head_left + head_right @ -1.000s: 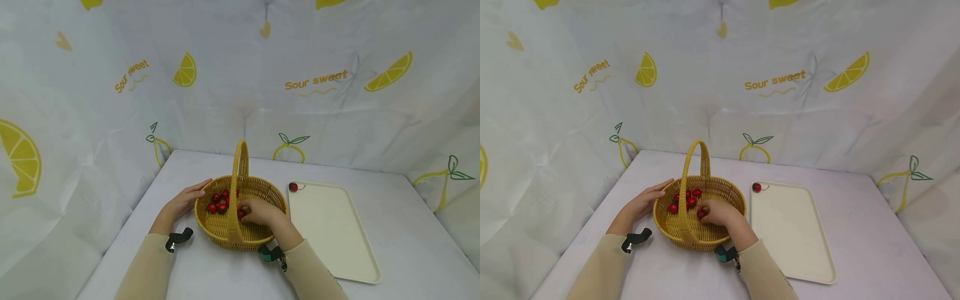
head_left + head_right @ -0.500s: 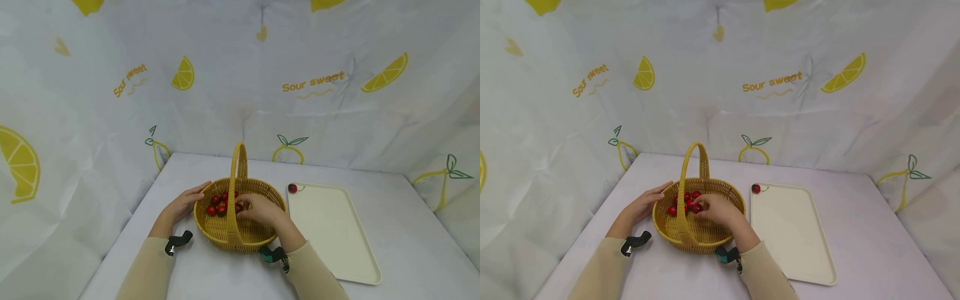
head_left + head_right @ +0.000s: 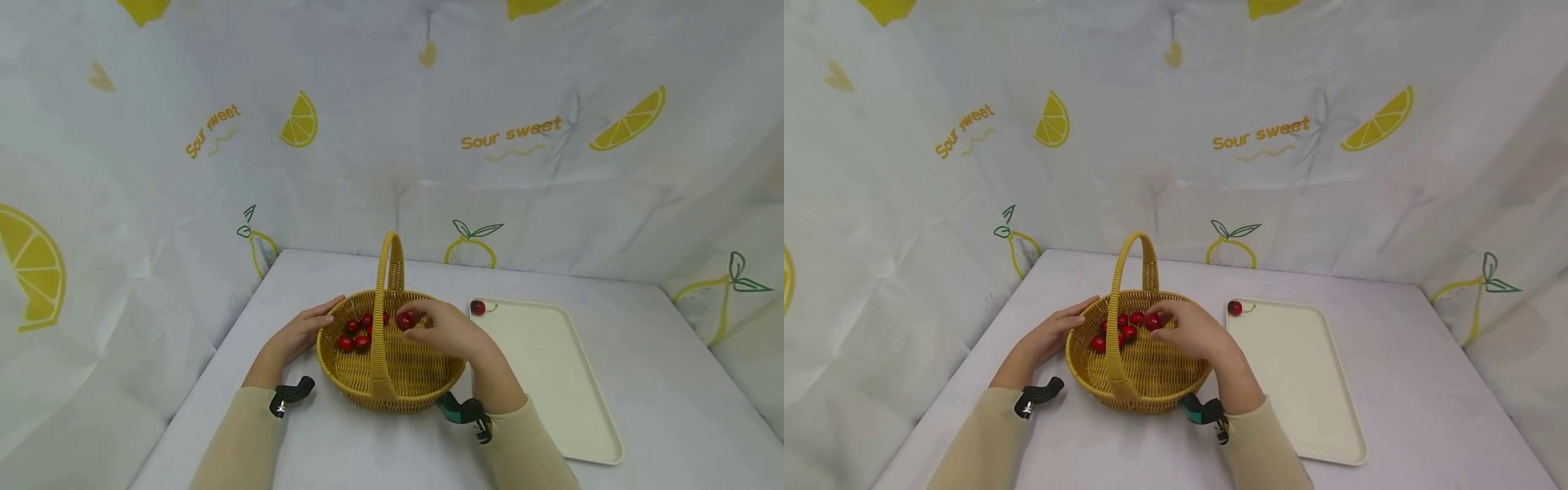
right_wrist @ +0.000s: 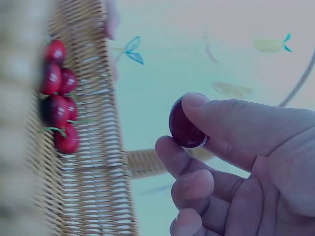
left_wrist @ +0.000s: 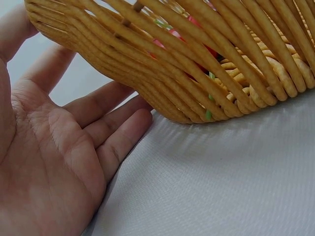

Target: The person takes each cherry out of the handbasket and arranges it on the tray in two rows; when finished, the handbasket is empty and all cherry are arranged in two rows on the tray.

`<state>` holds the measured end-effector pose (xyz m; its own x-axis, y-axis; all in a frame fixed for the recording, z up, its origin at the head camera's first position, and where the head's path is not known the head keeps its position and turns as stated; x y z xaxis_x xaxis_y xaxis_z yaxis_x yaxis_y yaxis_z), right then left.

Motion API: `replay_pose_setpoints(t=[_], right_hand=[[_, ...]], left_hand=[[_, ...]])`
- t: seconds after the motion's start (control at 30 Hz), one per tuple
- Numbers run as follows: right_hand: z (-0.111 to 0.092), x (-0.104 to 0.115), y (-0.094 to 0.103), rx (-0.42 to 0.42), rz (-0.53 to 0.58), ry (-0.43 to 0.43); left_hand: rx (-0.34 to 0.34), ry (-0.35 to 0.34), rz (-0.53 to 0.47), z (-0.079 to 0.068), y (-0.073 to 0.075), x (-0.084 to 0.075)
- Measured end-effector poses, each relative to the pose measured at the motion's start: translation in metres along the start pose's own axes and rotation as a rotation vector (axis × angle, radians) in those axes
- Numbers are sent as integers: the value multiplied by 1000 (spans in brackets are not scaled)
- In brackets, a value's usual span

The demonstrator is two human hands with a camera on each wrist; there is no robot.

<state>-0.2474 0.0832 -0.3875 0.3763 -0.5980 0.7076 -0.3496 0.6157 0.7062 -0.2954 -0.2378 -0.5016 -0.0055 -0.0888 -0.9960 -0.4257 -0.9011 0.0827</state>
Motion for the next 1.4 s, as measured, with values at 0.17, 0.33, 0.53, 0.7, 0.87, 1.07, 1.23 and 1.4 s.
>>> replay_pose_setpoints(t=[0.17, 0.33, 0.53, 0.7, 0.87, 1.07, 1.23, 1.4], right_hand=[[-10, 4, 17, -36, 35, -1], [-15, -2, 31, -77, 83, -2], [-17, -20, 46, -140, 94, -31], [-21, -36, 58, -196, 86, -55], [-25, -50, 68, -246, 109, -89], [-29, -67, 77, -284, 115, -158], [-32, -81, 81, -293, 99, -205], [-32, -102, 79, -272, 86, -289]], left_hand=[[-13, 7, 7, 0, 1, 1], [-23, 16, 0, 1, 1, 2], [-19, 13, -10, 0, 1, 1], [-13, 10, -18, 0, 0, 2], [-10, 4, -15, 1, 1, 1], [-4, -3, -31, 0, 1, -1], [-1, -6, -22, -1, 0, -1], [-3, 8, 2, -2, -1, -2]])
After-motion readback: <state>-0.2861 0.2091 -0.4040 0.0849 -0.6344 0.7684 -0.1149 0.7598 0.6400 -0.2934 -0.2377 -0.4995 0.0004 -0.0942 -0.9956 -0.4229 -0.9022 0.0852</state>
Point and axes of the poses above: each hand's wrist, its own z-axis towards the middle knuckle, its own y-axis out of the back of the hand, x = y × z, the point moved 2 cm from there along z, towards the middle knuckle, and after that the axes turned 1 degree about x, right-handed, at the moved point
